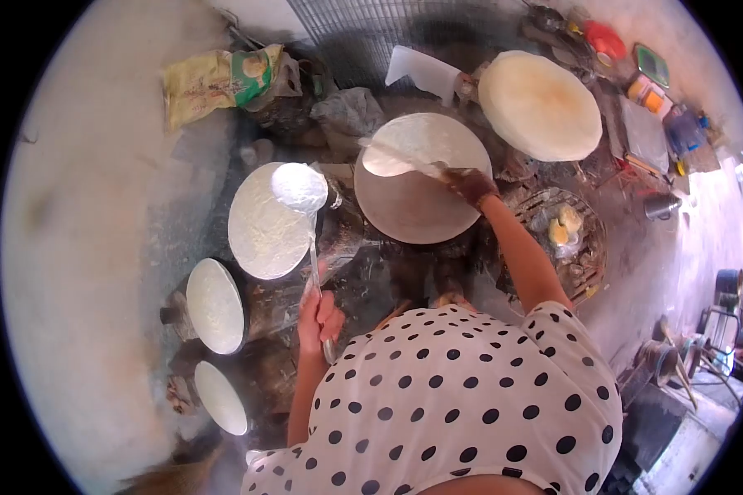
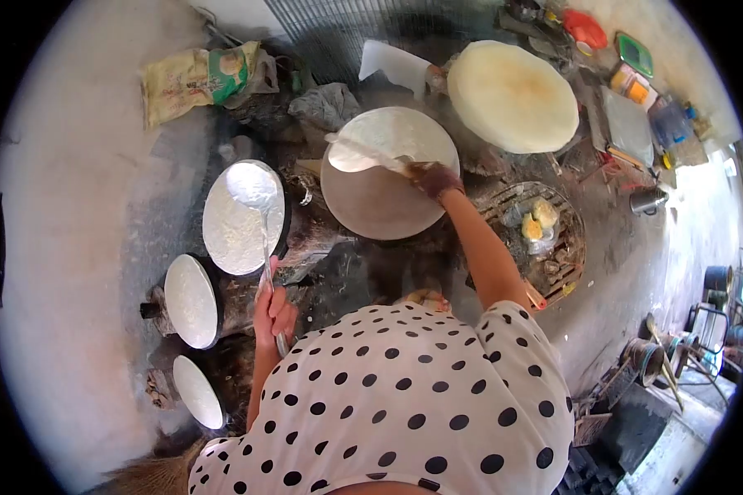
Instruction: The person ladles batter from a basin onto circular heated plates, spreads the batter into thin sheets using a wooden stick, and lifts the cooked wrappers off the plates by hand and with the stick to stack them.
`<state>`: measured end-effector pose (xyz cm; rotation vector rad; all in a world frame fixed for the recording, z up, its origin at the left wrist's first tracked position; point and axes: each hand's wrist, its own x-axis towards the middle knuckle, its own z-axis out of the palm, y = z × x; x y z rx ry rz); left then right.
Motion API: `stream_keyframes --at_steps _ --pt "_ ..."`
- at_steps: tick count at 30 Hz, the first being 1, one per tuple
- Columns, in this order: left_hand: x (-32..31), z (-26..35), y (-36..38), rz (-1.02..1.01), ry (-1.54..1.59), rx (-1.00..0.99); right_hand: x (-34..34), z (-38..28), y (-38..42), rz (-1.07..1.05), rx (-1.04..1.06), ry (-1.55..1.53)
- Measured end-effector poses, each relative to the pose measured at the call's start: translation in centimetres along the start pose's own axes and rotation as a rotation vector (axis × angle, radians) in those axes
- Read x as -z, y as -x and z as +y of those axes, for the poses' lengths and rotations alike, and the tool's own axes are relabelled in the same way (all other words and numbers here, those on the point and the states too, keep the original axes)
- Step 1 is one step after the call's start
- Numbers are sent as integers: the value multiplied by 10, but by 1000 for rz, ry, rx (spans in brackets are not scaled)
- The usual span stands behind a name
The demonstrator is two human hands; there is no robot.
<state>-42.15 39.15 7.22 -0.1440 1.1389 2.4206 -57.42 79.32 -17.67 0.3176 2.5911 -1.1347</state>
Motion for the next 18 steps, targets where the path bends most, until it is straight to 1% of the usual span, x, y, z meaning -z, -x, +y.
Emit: stream_keyframes --at_steps 2,3,4,5,6,8,9,10,12,13,14,16,17,18 --pt "3 0 -3 57 -22 11 -4 18 -10 -1 -100 -19" --pt "13 -5 -8 111 -87 77 -22 32 -20 163 -51 11" --pt "24 -10 -14 160 -155 147 -17 10 -2 205 -107 69" --pt "34 -17 -17 154 -178 171 -9 -17 19 245 -165 124" --pt "39 -22 -17 156 -179 175 -25 -8 10 242 -168 122" --pt "46 -27 -17 210 -113 209 -56 7 -11 156 70 330" --pt "46 -27 -13 208 -113 210 -24 -20 18 26 63 246" --pt "45 -26 -9 214 -130 206 -19 -15 18 28 62 246" --pt "46 -24 -10 223 -144 197 -2 5 18 152 97 672" --pt "48 -24 -8 240 -137 195 3 12 11 266 24 423" --pt "50 -25 -3 259 -131 195 35 -43 49 317 -186 102" --pt "55 -27 -4 287 -97 206 28 -30 33 208 -132 -4" --pt "56 -26 -6 305 -63 213 18 -29 28 207 -132 -5" --pt "56 -25 -8 306 -61 211 9 -31 24 129 -14 161"
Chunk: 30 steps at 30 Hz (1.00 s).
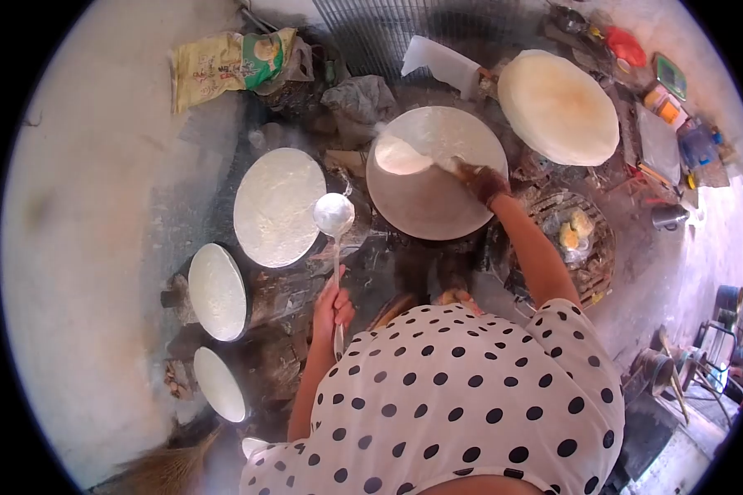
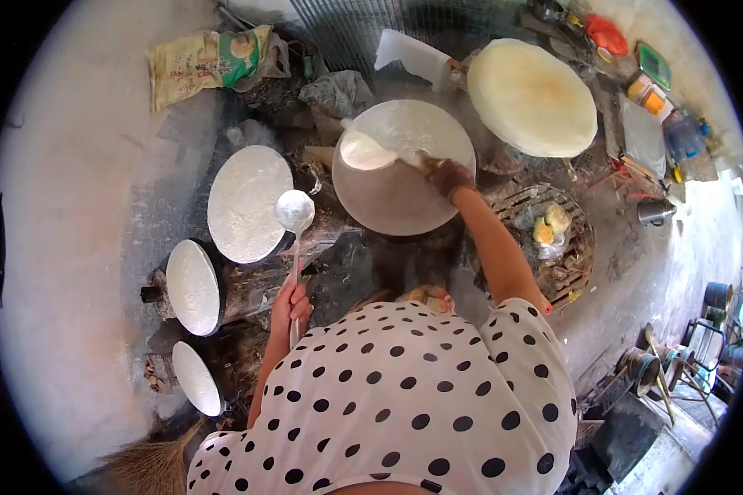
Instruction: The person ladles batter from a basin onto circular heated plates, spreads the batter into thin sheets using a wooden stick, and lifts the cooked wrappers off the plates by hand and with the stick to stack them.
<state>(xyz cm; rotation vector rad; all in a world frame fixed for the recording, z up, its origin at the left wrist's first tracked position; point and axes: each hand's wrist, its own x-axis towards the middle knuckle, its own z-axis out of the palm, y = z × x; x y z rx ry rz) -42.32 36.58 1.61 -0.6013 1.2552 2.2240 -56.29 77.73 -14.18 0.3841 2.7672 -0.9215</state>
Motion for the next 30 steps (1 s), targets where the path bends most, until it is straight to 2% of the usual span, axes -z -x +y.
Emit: stream_keyframes --at_steps 1,5,6,8,9,11,12,14,16,18,20,22,24,25,26,28,29,30 --pt "0 1 0 17 9 2 -6 0 -4 -68 136 160" --pt "3 1 2 -1 8 -11 11 22 -7 -240 275 177" --pt "3 0 1 2 12 -12 27 8 -5 -244 278 180" --pt "6 -5 0 40 -6 1 63 -30 10 -169 -256 -4" --pt "6 -8 -1 49 -4 4 17 6 -17 8 50 139" --pt "6 -14 -3 106 -1 30 -16 20 -21 -56 111 142" --pt "7 -17 -1 114 4 26 -11 10 -13 -103 171 151" --pt "8 -25 5 104 9 14 2 16 6 -168 146 127" --pt "11 -34 12 98 33 5 10 41 7 -267 297 236" --pt "15 -47 20 108 46 10 9 47 -10 -87 351 292" --pt "18 -60 24 142 76 3 51 -17 1 -178 -164 236" --pt "19 -68 30 169 120 25 42 -16 4 -250 -86 291" --pt "21 -76 38 185 178 35 28 17 11 -230 307 224" --pt "23 -80 44 184 173 13 33 30 18 -219 417 314" --pt "24 -82 47 183 167 -13 41 45 12 -219 431 317" --pt "19 -82 52 234 97 7 45 67 7 -176 588 189" --pt "18 -81 55 275 17 41 35 65 4 -185 590 179" --pt "19 -81 55 280 12 39 21 60 -6 -202 449 311"
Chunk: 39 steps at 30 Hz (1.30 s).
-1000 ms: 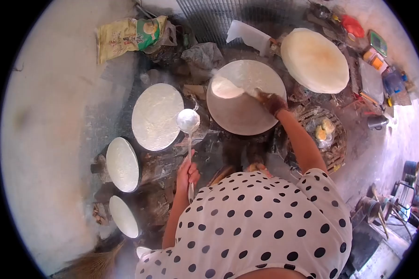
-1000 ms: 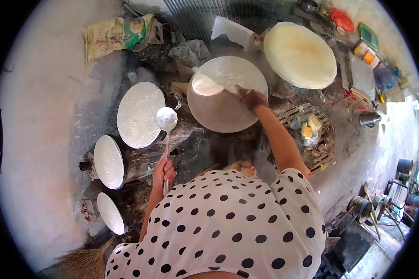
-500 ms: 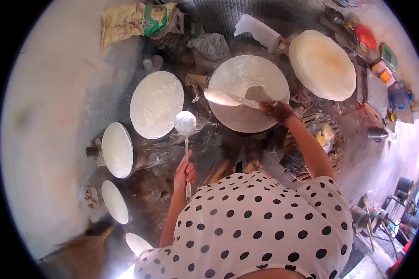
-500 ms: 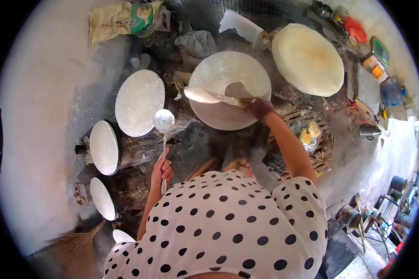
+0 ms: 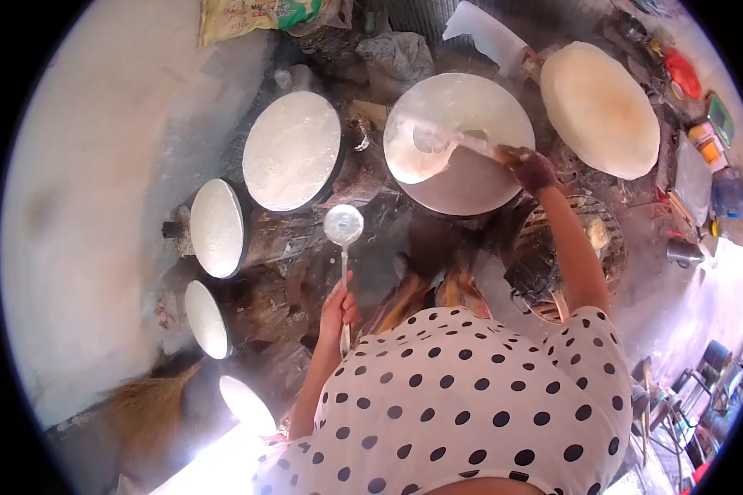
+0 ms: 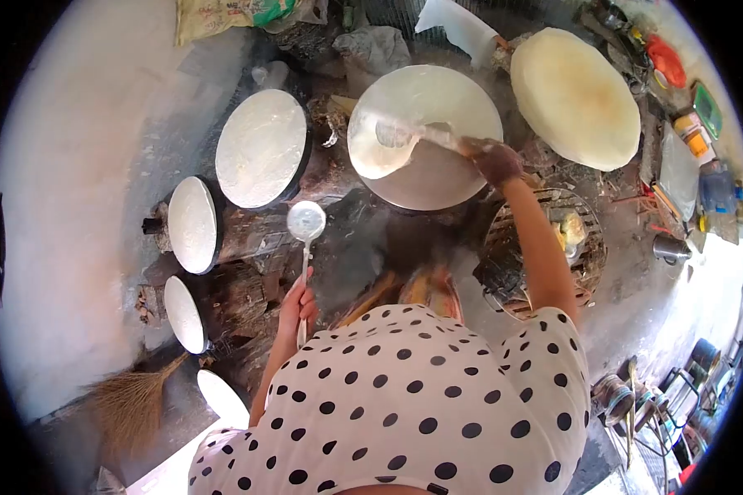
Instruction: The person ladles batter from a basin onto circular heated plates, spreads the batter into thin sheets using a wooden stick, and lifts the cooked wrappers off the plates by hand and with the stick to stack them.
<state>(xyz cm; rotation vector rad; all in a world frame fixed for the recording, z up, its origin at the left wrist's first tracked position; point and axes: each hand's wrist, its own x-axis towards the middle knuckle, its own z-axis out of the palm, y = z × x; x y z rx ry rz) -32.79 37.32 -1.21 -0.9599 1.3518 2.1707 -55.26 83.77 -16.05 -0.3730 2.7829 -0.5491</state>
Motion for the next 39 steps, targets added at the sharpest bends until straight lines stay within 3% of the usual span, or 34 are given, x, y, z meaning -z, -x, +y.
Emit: stream_keyframes --at_steps 2,4,6,9,13,14,16,17,18,19,21,23,28,31,34,36,38,39 --pt "6 -2 -13 -33 -84 41 -11 -10 -24 -121 -300 218" --pt "18 0 -23 -73 -73 62 16 -52 31 22 -150 332" --pt "16 6 -16 -57 -44 55 18 -37 75 -1 4 -115" --pt "26 13 -4 -92 -43 18 -4 -31 134 -105 -119 -322" --pt "59 10 -4 -178 -68 12 -57 -142 138 373 -515 -1671" --pt "67 10 -4 -190 -68 20 -88 -167 106 424 -457 -1550" --pt "82 12 -6 -215 -17 66 -140 -225 33 537 -212 -379" --pt "89 12 -5 -226 -11 75 -158 -255 7 606 -168 -145" --pt "98 15 -1 -222 -29 68 -168 -277 2 604 -181 -136" --pt "106 19 1 -219 -49 61 -178 -288 -5 617 -361 -470" --pt "127 26 7 -234 -56 75 -194 -271 5 528 -402 24" --pt "154 25 11 -228 -73 54 -194 -237 39 347 -719 -296" --pt "199 28 18 -230 -67 69 -164 -258 29 500 -515 23" --pt "209 31 14 -220 -112 64 -242 -259 -40 698 -385 -164" --pt "213 35 14 -280 -120 62 -249 -268 -26 605 -524 -320" --pt "209 38 16 -270 -67 81 -216 -267 34 653 -676 -980" --pt "202 41 16 -274 -65 93 -247 -201 58 649 -767 -422" --pt "198 42 16 -268 -63 96 -236 -187 73 660 -766 -410"
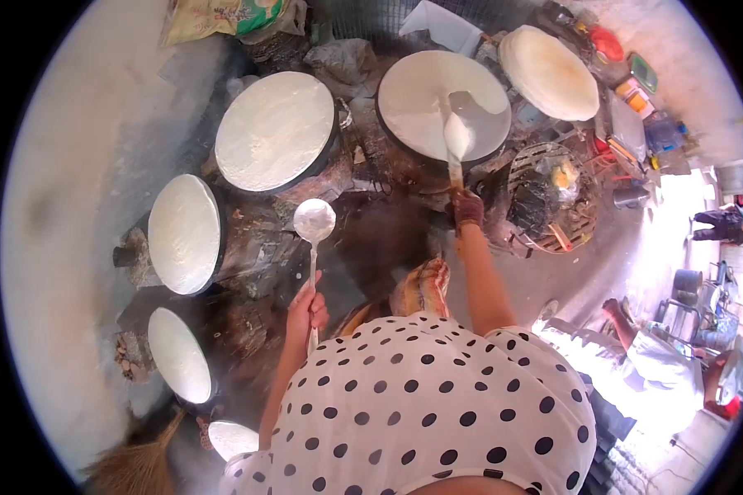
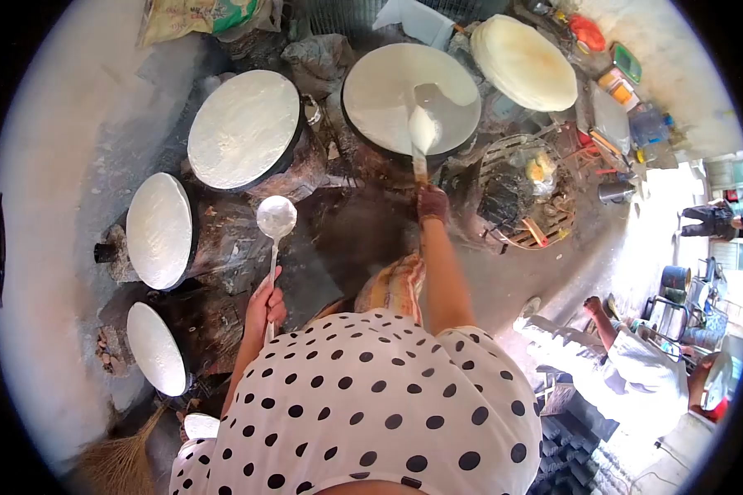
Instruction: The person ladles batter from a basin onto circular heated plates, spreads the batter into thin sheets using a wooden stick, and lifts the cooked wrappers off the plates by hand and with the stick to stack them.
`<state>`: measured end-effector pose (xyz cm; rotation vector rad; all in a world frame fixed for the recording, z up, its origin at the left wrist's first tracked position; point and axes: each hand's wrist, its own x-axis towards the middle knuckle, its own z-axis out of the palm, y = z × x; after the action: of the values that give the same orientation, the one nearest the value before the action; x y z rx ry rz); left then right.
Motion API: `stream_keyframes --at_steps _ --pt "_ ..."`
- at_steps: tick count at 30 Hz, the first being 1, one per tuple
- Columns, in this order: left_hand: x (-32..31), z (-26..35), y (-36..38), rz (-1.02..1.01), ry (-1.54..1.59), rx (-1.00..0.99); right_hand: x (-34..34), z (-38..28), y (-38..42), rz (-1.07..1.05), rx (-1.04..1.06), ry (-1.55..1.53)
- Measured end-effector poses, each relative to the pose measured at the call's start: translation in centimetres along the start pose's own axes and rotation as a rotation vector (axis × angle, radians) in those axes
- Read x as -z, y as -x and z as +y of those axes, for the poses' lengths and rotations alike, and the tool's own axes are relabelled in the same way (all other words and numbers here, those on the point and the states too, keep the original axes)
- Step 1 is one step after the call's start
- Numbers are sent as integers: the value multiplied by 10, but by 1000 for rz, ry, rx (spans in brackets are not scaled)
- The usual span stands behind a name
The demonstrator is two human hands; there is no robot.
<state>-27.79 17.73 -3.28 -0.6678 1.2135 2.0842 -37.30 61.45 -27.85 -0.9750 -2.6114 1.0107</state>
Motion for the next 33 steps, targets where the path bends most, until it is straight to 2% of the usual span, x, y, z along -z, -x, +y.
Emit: stream_keyframes --at_steps 3,5,6,8,10,13,15,17,19,20,21,22,24,26,27,29,30,32,33 --pt "-10 2 -5 -39 14 -12 39 -8 -6 -42 -6 -132" --pt "-18 1 -10 -57 15 -16 38 -29 -7 51 -173 -432" --pt "-24 1 -13 -69 14 -21 29 -37 -9 58 -140 -398" --pt "-39 2 -17 -75 -11 -1 4 -49 0 -2 63 -159" --pt "-54 7 -21 -84 -36 10 8 -41 8 -134 94 -159" --pt "-71 9 -26 -110 -54 13 73 -17 -1 -331 -189 -369" --pt "-83 9 -32 -119 -34 -12 121 -12 -17 -350 -398 -465" --pt "-100 10 -38 -119 -30 -12 150 -13 -38 -312 -475 -509" --pt "-114 8 -42 -111 -23 -7 110 40 -79 -230 -207 -356" --pt "-123 7 -46 -116 -10 -7 95 62 -92 -147 51 -197" --pt "-130 6 -49 -120 3 -5 99 49 -84 -145 42 -198" --pt "-135 4 -54 -118 -3 3 94 32 -70 24 459 272" --pt "-142 2 -64 -158 31 35 110 20 -44 195 861 744" --pt "-153 3 -64 -176 -4 30 129 24 -34 -527 -30 -460" --pt "-159 4 -66 -191 -30 21 133 28 -49 -521 -21 -464" --pt "-165 3 -67 -183 -17 31 144 51 -73 -208 467 575" --pt "-169 3 -69 -179 -14 25 122 86 -107 -282 356 262" --pt "-176 2 -76 -185 -14 17 116 87 -151 -339 243 -51" --pt "-176 1 -80 -193 1 24 109 81 -167 -331 292 -39"
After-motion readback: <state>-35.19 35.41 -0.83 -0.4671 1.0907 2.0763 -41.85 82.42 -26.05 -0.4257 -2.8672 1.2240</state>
